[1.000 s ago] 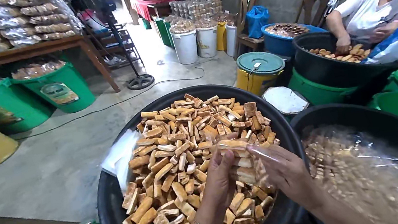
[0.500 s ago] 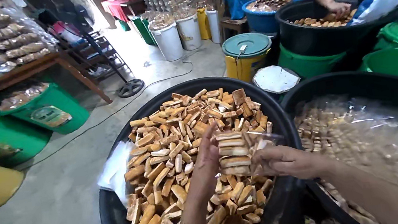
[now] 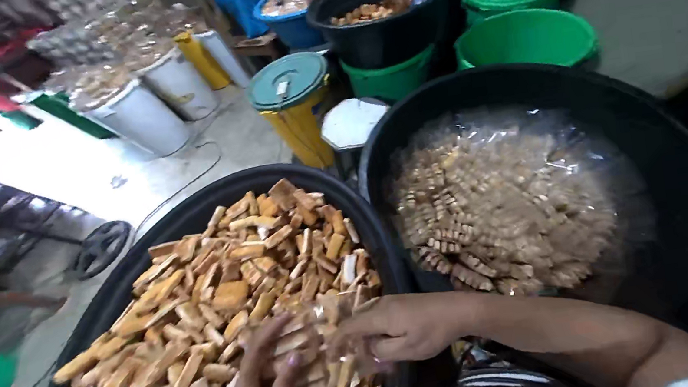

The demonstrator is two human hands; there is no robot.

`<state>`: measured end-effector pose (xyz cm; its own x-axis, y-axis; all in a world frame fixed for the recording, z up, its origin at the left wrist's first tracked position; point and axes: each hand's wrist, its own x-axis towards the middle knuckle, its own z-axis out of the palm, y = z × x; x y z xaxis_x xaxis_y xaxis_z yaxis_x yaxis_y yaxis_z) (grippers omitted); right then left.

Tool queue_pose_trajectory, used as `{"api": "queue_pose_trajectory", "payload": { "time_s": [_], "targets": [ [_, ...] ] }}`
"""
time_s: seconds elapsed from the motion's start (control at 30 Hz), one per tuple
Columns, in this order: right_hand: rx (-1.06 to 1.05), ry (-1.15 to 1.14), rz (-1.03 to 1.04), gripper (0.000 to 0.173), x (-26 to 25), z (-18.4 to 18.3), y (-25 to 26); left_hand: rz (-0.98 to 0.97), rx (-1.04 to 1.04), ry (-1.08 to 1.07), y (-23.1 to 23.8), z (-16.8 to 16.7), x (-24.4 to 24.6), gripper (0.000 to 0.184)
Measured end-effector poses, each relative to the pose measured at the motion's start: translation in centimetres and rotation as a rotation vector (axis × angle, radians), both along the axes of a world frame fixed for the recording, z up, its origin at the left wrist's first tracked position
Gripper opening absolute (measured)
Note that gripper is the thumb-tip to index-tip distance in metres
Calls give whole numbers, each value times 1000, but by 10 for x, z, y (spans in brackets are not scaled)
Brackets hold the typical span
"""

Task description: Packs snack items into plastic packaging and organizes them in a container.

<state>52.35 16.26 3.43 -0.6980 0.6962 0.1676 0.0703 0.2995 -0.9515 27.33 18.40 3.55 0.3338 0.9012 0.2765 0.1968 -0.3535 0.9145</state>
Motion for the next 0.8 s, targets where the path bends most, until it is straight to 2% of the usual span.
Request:
{"api": "queue_pose_trajectory", "payload": {
  "time_s": [0.07,0.1,0.13,0.2,0.27,0.3,0.33,0.37,0.4,0.5,0.53,0.6,0.7,0.8],
  "targets": [
    [-32,251,-6,47,14,-10,-8,-7,31,-30,2,3,4,36],
    [-53,334,-56,54,17,-14,-12,-25,67,3,3,5,13,36],
    [-79,379,-153,53,17,-15,-15,-56,112,65,3,8,26,35],
    [-154,410,-454,31,20,-6,-18,-154,218,155,6,11,61,36],
    [-221,496,-620,11,42,2,-12,-247,201,122,12,16,93,52],
    [-229,604,-631,9,61,1,-8,-277,128,80,18,21,106,62],
    [-208,703,-620,10,83,-2,-5,-277,58,69,25,25,117,65],
    [-151,768,-655,10,105,-5,-5,-264,43,131,33,27,128,61],
    [-69,749,-771,11,126,-6,-9,-259,99,297,43,24,139,50],
    [208,339,-1222,9,172,-14,-10,-462,299,1087,69,1,189,24],
    [212,289,-1289,8,182,-19,-6,-537,331,1349,72,-10,210,21],
    [123,331,-1346,10,194,-29,3,-655,243,1793,71,-32,250,27],
    [40,238,-1382,9,199,-42,17,-723,62,2128,70,-70,282,38],
    [-8,74,-1330,17,197,-52,35,-668,-41,2167,78,-87,296,42]
  ]
}}
